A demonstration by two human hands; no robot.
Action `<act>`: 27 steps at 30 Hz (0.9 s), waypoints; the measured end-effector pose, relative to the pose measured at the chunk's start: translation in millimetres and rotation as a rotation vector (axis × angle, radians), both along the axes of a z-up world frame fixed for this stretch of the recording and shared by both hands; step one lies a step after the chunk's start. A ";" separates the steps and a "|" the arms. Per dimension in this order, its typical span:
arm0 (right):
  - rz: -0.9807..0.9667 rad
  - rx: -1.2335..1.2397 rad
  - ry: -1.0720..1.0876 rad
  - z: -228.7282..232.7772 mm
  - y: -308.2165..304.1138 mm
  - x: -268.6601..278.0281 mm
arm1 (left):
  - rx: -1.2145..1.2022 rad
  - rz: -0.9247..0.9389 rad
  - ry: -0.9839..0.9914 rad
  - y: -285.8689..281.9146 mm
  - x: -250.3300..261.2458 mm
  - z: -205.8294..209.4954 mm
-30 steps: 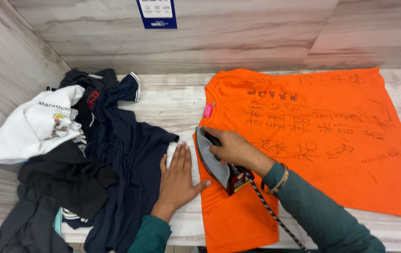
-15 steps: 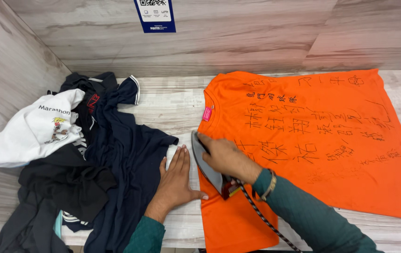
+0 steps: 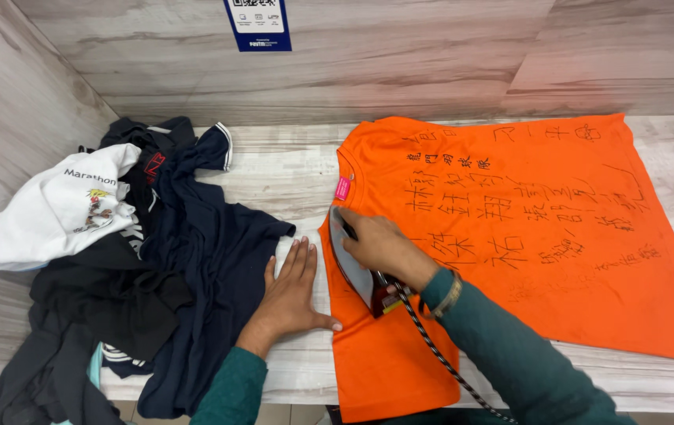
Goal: The person irons a plaid shirt and an orange t-shirt on a wooden table. They smooth the fabric with one hand while moving the iron with the other, then set the shirt aside and begin ironing the t-shirt.
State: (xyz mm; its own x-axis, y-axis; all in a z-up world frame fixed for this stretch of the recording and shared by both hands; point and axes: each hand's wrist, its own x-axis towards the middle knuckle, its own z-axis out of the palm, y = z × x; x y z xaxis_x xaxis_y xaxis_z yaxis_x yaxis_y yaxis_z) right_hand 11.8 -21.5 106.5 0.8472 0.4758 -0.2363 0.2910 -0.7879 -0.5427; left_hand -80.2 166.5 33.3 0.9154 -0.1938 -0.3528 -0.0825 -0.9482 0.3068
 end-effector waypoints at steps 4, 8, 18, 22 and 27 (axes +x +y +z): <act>-0.077 0.023 0.207 14.6 -26.1 -33.1 | -0.160 0.065 -0.109 4.3 12.2 -6.6; 0.046 0.036 -0.111 3.6 -26.9 -39.6 | -0.139 0.023 -0.171 -11.1 27.1 4.8; -0.031 0.050 -0.146 -23.9 -34.9 -21.9 | 0.368 -0.079 0.197 -43.8 45.6 55.8; -0.082 -0.014 -0.102 -25.9 -47.1 -14.2 | 0.420 -0.101 0.224 -47.6 46.8 58.2; -0.130 -0.045 -0.147 -26.5 -68.8 -4.6 | 0.457 -0.113 0.251 -49.5 50.7 57.2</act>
